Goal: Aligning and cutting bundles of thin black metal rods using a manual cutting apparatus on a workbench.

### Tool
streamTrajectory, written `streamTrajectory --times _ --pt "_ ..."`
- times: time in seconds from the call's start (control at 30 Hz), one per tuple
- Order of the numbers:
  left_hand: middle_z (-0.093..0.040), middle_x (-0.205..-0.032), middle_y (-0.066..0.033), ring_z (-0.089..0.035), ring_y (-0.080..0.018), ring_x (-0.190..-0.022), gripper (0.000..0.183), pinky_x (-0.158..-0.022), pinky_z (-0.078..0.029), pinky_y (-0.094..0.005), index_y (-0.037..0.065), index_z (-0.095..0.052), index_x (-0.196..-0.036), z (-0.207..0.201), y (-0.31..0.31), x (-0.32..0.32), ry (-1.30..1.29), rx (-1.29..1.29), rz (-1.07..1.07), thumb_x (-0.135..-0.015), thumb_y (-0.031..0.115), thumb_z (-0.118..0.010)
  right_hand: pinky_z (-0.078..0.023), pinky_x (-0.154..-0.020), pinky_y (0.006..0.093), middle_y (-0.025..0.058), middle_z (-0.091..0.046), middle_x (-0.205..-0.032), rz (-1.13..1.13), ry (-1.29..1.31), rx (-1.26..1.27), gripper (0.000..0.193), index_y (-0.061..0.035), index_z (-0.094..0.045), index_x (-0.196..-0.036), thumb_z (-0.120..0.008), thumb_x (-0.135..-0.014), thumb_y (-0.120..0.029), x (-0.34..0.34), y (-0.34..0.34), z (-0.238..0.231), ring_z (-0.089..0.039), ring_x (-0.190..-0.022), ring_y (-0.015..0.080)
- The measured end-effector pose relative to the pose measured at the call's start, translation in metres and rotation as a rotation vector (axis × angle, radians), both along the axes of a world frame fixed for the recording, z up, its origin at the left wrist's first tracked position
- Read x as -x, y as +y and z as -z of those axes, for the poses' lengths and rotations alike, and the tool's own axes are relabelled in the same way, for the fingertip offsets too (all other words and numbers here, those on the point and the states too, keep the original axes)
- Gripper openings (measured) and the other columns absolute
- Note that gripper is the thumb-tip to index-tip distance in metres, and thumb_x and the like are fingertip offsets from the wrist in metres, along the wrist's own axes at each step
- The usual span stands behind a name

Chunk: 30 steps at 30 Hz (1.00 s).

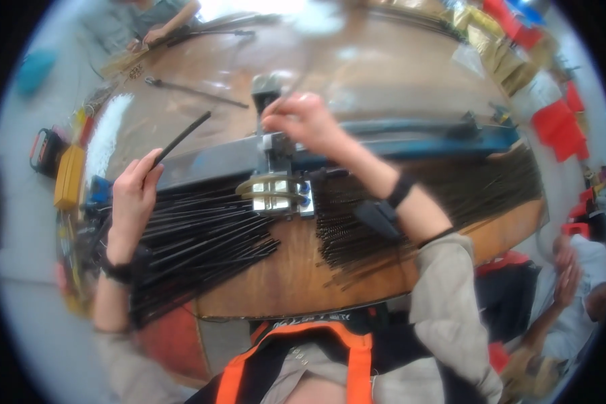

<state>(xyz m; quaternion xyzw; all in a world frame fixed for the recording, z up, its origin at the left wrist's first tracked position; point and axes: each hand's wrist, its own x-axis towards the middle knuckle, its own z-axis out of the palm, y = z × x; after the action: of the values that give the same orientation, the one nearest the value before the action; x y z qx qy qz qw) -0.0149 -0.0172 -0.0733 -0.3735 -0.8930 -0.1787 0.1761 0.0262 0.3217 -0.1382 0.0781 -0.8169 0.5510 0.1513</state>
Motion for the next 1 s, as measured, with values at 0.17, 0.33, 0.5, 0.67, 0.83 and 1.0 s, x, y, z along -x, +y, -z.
streamTrajectory --times 0.17,0.33,0.5,0.67,0.83,1.0 --pt "-0.063 -0.085 -0.0188 -0.061 -0.0352 -0.072 0.025 -0.065 -0.049 -0.0385 0.005 -0.065 -0.117 -0.003 -0.025 -0.005 -0.024 -0.066 -0.042 -0.092 0.008 -0.064 -0.041 -0.094 0.0409 0.0050 -0.067 -0.078 -0.059 0.412 -0.463 0.012 -0.0115 -0.073 -0.090 -0.069 -0.089 -0.023 0.033 -0.010 0.024 -0.063 -0.090 0.0226" --pt "-0.064 -0.087 -0.0186 -0.062 -0.0351 -0.073 0.025 -0.067 -0.050 -0.0380 0.004 -0.066 -0.117 0.006 -0.049 -0.006 -0.055 -0.038 -0.116 -0.092 0.008 -0.064 -0.031 -0.104 0.0440 0.0007 -0.067 -0.077 -0.064 0.388 -0.924 0.005 -0.0139 -0.070 -0.081 -0.069 -0.085 -0.016 0.034 -0.027 0.010 -0.061 -0.096 0.0235" --pt "-0.064 -0.084 -0.0175 -0.063 -0.0345 -0.072 0.026 -0.065 -0.050 -0.0396 0.007 -0.066 -0.117 0.020 -0.070 0.003 -0.034 -0.025 -0.133 -0.091 0.010 -0.065 -0.032 -0.103 0.0449 0.0000 -0.065 -0.074 0.289 0.633 -0.971 0.014 -0.0170 -0.065 -0.077 -0.063 -0.078 -0.003 -0.005 0.040 0.028 -0.060 -0.093 0.0245" --pt "-0.061 -0.079 -0.0150 -0.063 -0.0344 -0.072 0.023 -0.062 -0.051 -0.0424 0.012 -0.068 -0.112 0.037 -0.027 0.019 -0.029 0.147 -0.020 -0.089 0.013 -0.066 -0.041 -0.087 0.0478 0.0086 -0.062 -0.079 0.536 0.424 -1.204 0.007 -0.0101 -0.065 -0.082 -0.064 -0.079 -0.004 -0.103 0.168 0.033 -0.058 -0.086 0.0314" --pt "-0.058 -0.074 -0.0122 -0.062 -0.0330 -0.072 0.008 -0.061 -0.051 -0.0434 0.010 -0.063 -0.090 0.074 0.094 0.042 0.041 0.013 0.325 -0.089 0.018 -0.065 -0.039 -0.092 0.0438 0.0083 -0.065 -0.081 0.643 0.335 -1.149 0.004 -0.0080 -0.066 -0.086 -0.064 -0.083 -0.006 -0.139 0.213 0.036 -0.058 -0.086 0.0296" --pt "-0.058 -0.074 -0.0122 -0.062 -0.0333 -0.074 0.016 -0.064 -0.051 -0.0435 0.008 -0.063 -0.086 0.074 0.104 0.043 0.044 0.056 0.325 -0.092 0.022 -0.063 -0.042 -0.082 0.0427 0.0123 -0.059 -0.080 0.667 0.304 -1.041 0.004 -0.0043 -0.062 -0.085 -0.065 -0.083 -0.003 -0.139 0.197 0.029 -0.056 -0.083 0.0327"
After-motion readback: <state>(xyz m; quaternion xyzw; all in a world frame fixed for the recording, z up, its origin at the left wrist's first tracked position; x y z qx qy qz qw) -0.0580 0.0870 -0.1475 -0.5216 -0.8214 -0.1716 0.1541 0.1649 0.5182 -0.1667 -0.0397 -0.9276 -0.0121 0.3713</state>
